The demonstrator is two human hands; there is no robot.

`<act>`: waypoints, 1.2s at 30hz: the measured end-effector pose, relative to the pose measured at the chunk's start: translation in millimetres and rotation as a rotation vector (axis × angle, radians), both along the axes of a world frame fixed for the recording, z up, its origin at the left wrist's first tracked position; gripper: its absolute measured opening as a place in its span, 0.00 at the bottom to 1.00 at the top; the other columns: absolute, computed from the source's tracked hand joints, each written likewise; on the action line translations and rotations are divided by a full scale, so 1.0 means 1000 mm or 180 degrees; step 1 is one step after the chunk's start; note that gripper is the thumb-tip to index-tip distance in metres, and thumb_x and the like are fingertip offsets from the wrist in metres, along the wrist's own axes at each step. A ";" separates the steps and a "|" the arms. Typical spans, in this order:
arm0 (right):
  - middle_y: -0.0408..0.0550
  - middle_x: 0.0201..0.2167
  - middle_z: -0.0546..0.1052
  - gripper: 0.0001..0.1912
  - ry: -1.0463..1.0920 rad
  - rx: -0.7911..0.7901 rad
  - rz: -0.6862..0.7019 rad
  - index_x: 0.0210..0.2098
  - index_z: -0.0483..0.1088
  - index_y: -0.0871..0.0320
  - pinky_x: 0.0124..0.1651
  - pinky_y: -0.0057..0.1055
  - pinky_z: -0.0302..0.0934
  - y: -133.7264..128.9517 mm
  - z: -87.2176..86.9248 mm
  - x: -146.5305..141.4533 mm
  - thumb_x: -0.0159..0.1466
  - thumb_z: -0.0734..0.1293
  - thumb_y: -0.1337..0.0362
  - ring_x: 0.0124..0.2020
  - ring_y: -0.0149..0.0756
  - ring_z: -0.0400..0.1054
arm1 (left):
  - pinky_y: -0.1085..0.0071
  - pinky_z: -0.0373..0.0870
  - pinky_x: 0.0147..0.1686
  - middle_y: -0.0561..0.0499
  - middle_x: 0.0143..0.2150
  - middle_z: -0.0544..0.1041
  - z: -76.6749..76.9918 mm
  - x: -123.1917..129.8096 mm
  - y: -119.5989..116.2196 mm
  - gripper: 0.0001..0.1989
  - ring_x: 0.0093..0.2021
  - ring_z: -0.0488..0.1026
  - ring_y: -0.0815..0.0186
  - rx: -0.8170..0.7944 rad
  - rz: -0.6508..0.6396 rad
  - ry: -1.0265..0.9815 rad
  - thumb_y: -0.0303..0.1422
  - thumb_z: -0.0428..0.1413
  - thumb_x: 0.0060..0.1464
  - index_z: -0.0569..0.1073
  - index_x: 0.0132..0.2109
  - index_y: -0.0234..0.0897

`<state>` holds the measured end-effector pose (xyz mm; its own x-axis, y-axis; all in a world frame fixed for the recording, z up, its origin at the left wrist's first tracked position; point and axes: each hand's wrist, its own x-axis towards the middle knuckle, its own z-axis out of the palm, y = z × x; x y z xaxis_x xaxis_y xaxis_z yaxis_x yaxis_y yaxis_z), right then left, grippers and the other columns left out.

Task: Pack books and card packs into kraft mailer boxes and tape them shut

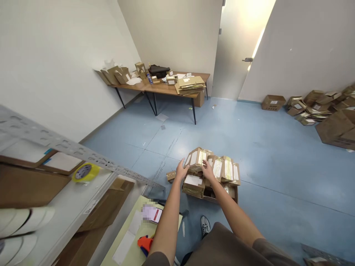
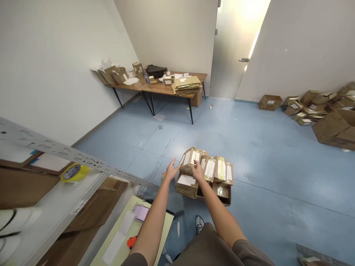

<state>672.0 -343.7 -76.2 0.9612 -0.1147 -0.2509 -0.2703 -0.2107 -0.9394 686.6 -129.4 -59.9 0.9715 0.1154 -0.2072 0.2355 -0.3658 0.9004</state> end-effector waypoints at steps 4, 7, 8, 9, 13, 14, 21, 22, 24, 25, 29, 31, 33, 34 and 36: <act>0.58 0.67 0.73 0.32 -0.0371 -0.0042 0.0274 0.67 0.69 0.53 0.65 0.51 0.67 0.045 0.013 -0.017 0.64 0.66 0.57 0.66 0.54 0.70 | 0.55 0.62 0.71 0.41 0.75 0.66 0.014 -0.034 0.032 0.37 0.75 0.62 0.52 -0.0100 0.0192 -0.0257 0.37 0.64 0.57 0.67 0.72 0.42; 0.56 0.66 0.74 0.32 -0.0625 -0.0056 0.0570 0.66 0.70 0.53 0.66 0.51 0.66 0.086 0.025 -0.038 0.62 0.67 0.58 0.64 0.52 0.72 | 0.55 0.65 0.70 0.40 0.74 0.67 0.028 -0.073 0.063 0.36 0.74 0.64 0.52 -0.0161 0.0421 -0.0379 0.36 0.63 0.57 0.68 0.72 0.41; 0.56 0.66 0.75 0.31 -0.0683 -0.0042 0.0677 0.65 0.70 0.53 0.65 0.51 0.66 0.101 0.029 -0.048 0.62 0.68 0.58 0.63 0.52 0.72 | 0.55 0.66 0.69 0.40 0.73 0.68 0.032 -0.089 0.074 0.36 0.73 0.64 0.52 -0.0179 0.0506 -0.0424 0.36 0.64 0.57 0.69 0.71 0.40; 0.56 0.66 0.75 0.31 -0.0732 -0.0022 0.0782 0.65 0.70 0.52 0.64 0.51 0.68 0.117 0.033 -0.059 0.62 0.68 0.58 0.63 0.52 0.73 | 0.55 0.67 0.68 0.39 0.73 0.68 0.037 -0.106 0.085 0.36 0.73 0.65 0.51 -0.0198 0.0586 -0.0475 0.36 0.64 0.57 0.69 0.71 0.40; 0.56 0.68 0.72 0.31 -0.0889 0.0105 0.1231 0.67 0.69 0.51 0.59 0.48 0.71 0.186 0.047 -0.119 0.65 0.67 0.55 0.63 0.51 0.72 | 0.55 0.67 0.68 0.41 0.73 0.69 0.050 -0.194 0.132 0.33 0.72 0.66 0.52 -0.0286 0.0834 -0.0702 0.38 0.63 0.59 0.70 0.70 0.42; 0.57 0.68 0.72 0.30 -0.0922 0.0141 0.1352 0.67 0.69 0.52 0.59 0.47 0.72 0.204 0.050 -0.137 0.66 0.66 0.54 0.63 0.51 0.72 | 0.54 0.68 0.68 0.41 0.73 0.69 0.052 -0.219 0.144 0.33 0.72 0.66 0.52 -0.0314 0.0908 -0.0755 0.38 0.63 0.59 0.70 0.70 0.42; 0.58 0.69 0.70 0.29 -0.1212 0.0234 0.2148 0.67 0.68 0.51 0.59 0.46 0.72 0.308 0.068 -0.286 0.70 0.64 0.49 0.65 0.49 0.70 | 0.54 0.68 0.66 0.41 0.72 0.69 0.057 -0.402 0.226 0.29 0.71 0.67 0.51 -0.0352 0.1730 -0.0919 0.39 0.61 0.63 0.71 0.69 0.43; 0.58 0.71 0.68 0.29 -0.1249 0.0229 0.2281 0.68 0.68 0.51 0.59 0.46 0.71 0.318 0.071 -0.306 0.70 0.64 0.49 0.65 0.50 0.69 | 0.54 0.69 0.66 0.41 0.72 0.70 0.057 -0.426 0.236 0.29 0.71 0.67 0.51 -0.0339 0.1860 -0.0933 0.40 0.61 0.63 0.71 0.69 0.44; 0.58 0.72 0.65 0.29 -0.1274 0.0238 0.2516 0.68 0.68 0.50 0.60 0.47 0.70 0.336 0.076 -0.343 0.70 0.64 0.49 0.65 0.50 0.68 | 0.54 0.69 0.65 0.41 0.72 0.70 0.056 -0.472 0.254 0.29 0.71 0.67 0.51 -0.0313 0.2095 -0.0957 0.40 0.61 0.63 0.71 0.69 0.44; 0.58 0.73 0.65 0.29 -0.1262 0.0247 0.2623 0.68 0.68 0.50 0.61 0.47 0.70 0.343 0.079 -0.360 0.71 0.64 0.50 0.66 0.50 0.68 | 0.54 0.69 0.65 0.41 0.72 0.70 0.056 -0.493 0.261 0.28 0.71 0.67 0.51 -0.0300 0.2204 -0.0968 0.41 0.61 0.63 0.71 0.69 0.44; 0.57 0.72 0.65 0.28 -0.1170 0.0177 0.2937 0.67 0.68 0.50 0.60 0.47 0.70 0.362 0.085 -0.409 0.70 0.64 0.51 0.66 0.51 0.67 | 0.56 0.68 0.65 0.43 0.72 0.70 0.052 -0.561 0.278 0.27 0.71 0.67 0.53 -0.0280 0.2584 -0.0946 0.43 0.60 0.64 0.72 0.68 0.46; 0.57 0.72 0.66 0.27 -0.1156 0.0104 0.3031 0.66 0.70 0.51 0.60 0.47 0.69 0.363 0.083 -0.423 0.70 0.64 0.52 0.67 0.50 0.66 | 0.57 0.69 0.64 0.43 0.71 0.71 0.048 -0.583 0.279 0.26 0.70 0.68 0.53 -0.0289 0.2753 -0.0893 0.43 0.59 0.65 0.73 0.67 0.45; 0.57 0.72 0.65 0.26 -0.1143 -0.0007 0.3093 0.65 0.70 0.51 0.61 0.47 0.69 0.358 0.077 -0.428 0.70 0.63 0.52 0.67 0.50 0.66 | 0.57 0.70 0.64 0.43 0.70 0.73 0.042 -0.597 0.275 0.25 0.69 0.69 0.52 -0.0325 0.2903 -0.0802 0.43 0.60 0.64 0.74 0.66 0.44; 0.56 0.72 0.66 0.26 -0.1140 -0.0090 0.3112 0.65 0.70 0.51 0.61 0.47 0.69 0.354 0.074 -0.428 0.69 0.63 0.52 0.67 0.49 0.66 | 0.56 0.70 0.63 0.42 0.69 0.73 0.039 -0.601 0.271 0.25 0.69 0.69 0.52 -0.0348 0.2957 -0.0754 0.42 0.60 0.64 0.74 0.65 0.44; 0.56 0.71 0.67 0.26 -0.1160 -0.0306 0.3106 0.64 0.71 0.51 0.63 0.48 0.67 0.341 0.065 -0.422 0.69 0.63 0.54 0.68 0.50 0.65 | 0.56 0.70 0.63 0.42 0.69 0.73 0.031 -0.604 0.259 0.25 0.69 0.69 0.51 -0.0396 0.3015 -0.0665 0.42 0.61 0.63 0.74 0.65 0.43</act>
